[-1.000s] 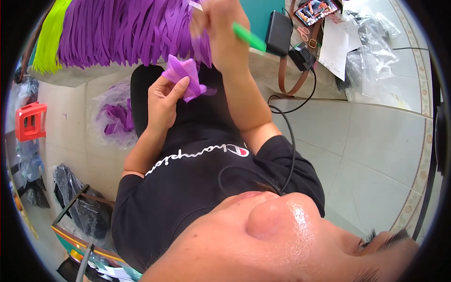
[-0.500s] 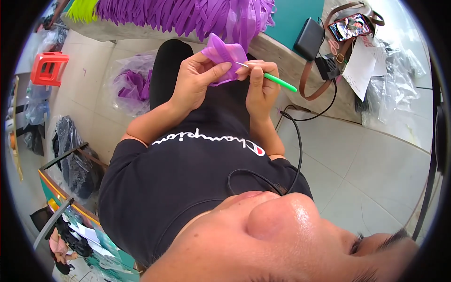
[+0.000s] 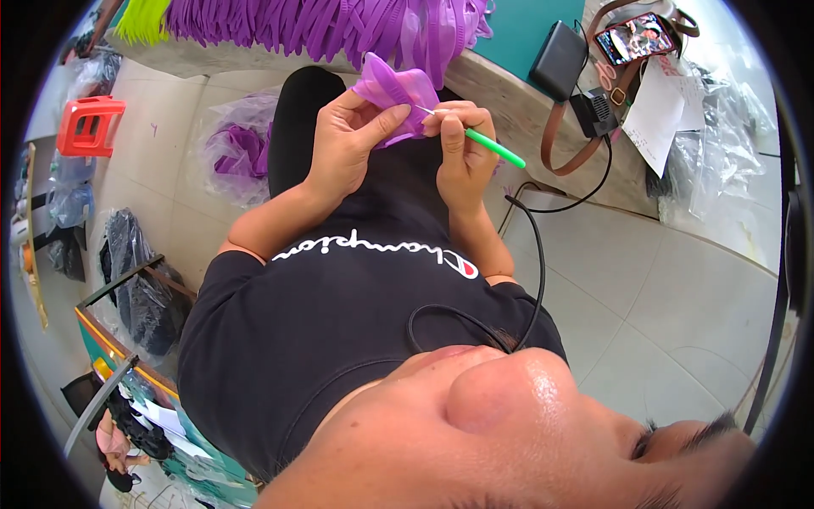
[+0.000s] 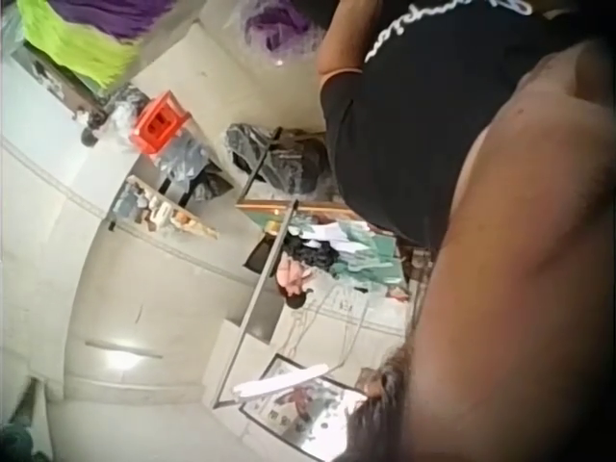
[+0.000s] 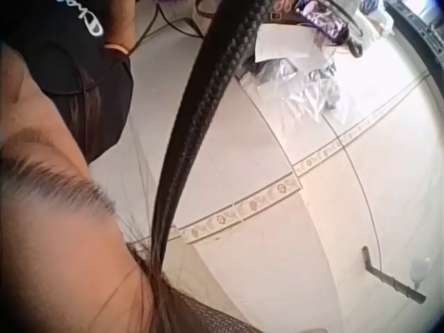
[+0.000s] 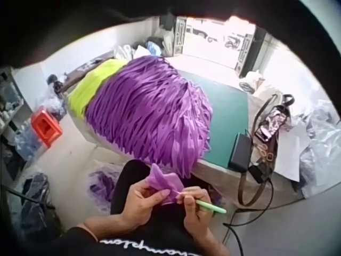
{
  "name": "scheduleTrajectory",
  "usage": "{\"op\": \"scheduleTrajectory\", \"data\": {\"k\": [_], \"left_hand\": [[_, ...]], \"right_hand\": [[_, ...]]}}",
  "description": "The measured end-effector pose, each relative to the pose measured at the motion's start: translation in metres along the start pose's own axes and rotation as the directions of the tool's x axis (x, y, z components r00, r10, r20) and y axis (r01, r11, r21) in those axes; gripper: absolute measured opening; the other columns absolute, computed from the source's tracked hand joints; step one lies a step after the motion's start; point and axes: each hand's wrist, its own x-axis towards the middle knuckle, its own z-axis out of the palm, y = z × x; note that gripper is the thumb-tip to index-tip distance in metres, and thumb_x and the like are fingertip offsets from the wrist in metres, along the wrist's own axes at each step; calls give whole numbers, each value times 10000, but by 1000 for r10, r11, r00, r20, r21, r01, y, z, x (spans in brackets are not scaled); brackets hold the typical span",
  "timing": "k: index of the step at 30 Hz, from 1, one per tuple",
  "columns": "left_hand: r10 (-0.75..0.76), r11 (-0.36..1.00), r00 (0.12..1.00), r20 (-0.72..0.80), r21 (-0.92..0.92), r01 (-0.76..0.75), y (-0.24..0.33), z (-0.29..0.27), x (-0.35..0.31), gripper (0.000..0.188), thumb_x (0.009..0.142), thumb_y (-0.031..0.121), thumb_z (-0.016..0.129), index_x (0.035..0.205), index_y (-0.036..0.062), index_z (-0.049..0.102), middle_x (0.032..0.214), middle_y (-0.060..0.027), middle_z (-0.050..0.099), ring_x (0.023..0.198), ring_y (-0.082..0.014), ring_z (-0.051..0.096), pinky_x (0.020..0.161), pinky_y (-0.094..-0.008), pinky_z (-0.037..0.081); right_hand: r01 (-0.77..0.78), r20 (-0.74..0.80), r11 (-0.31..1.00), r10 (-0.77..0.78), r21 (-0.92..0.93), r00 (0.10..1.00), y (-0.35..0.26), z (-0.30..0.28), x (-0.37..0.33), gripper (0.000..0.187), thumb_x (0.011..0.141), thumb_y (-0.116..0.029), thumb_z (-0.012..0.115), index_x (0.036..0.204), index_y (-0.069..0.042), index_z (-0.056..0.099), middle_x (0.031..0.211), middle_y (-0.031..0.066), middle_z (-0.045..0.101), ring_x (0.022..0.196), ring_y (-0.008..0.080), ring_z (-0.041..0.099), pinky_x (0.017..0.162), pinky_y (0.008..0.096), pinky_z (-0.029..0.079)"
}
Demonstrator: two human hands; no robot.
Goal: Use a crochet tool to pull purple synthetic hair fibers through a mesh wig base.
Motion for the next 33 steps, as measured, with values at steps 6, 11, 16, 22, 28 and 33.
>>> {"op": "scheduleTrajectory", "data": {"k": [6,11,16,22,28,33], "left_hand": [[89,982,995,42,165,-95,-7,-5,0,257,825,-13,657,1078,-18,617,975,-64,648,868,-118,615,801,-255,508],[-484,861,782,393,54,505,14,-18,0,353,799,27,685,1137,-12,591,969,-49,649,844,-108,623,771,-237,498],[-583,777,646,493,106,621,24,-22,-3,364,744,109,737,1053,-18,592,910,-49,635,815,-93,606,744,-219,480],[-435,900,856,277,128,416,21,-8,-2,356,821,120,674,1140,-1,575,961,-55,647,785,-111,618,724,-252,492],[-195,978,980,37,-62,197,0,-10,9,181,858,72,645,1026,16,609,880,-40,654,757,-100,633,688,-242,526],[-103,994,995,-9,-26,103,-5,-8,10,82,865,73,638,922,30,598,852,-44,650,728,-86,626,663,-228,522]], "right_hand": [[399,144,680,-401,-615,905,-2,-14,18,68,884,-32,588,820,-9,579,804,117,619,715,173,600,656,287,489],[271,-83,753,-395,-599,915,15,-41,62,80,903,-46,566,872,26,580,789,87,629,696,143,603,637,240,491],[5,-334,955,-108,-296,936,21,-63,94,142,923,-109,569,899,29,592,780,84,617,681,139,595,630,234,491],[-557,415,543,371,628,831,18,-63,66,180,969,-155,478,924,11,532,732,69,553,585,135,498,558,285,427],[443,245,796,-371,-413,896,-10,-12,7,28,874,4,583,897,6,568,813,132,621,657,178,597,584,262,481],[530,285,701,-447,-478,848,1,-3,-1,142,788,0,687,920,-2,635,827,136,617,669,211,601,574,282,485]]}}
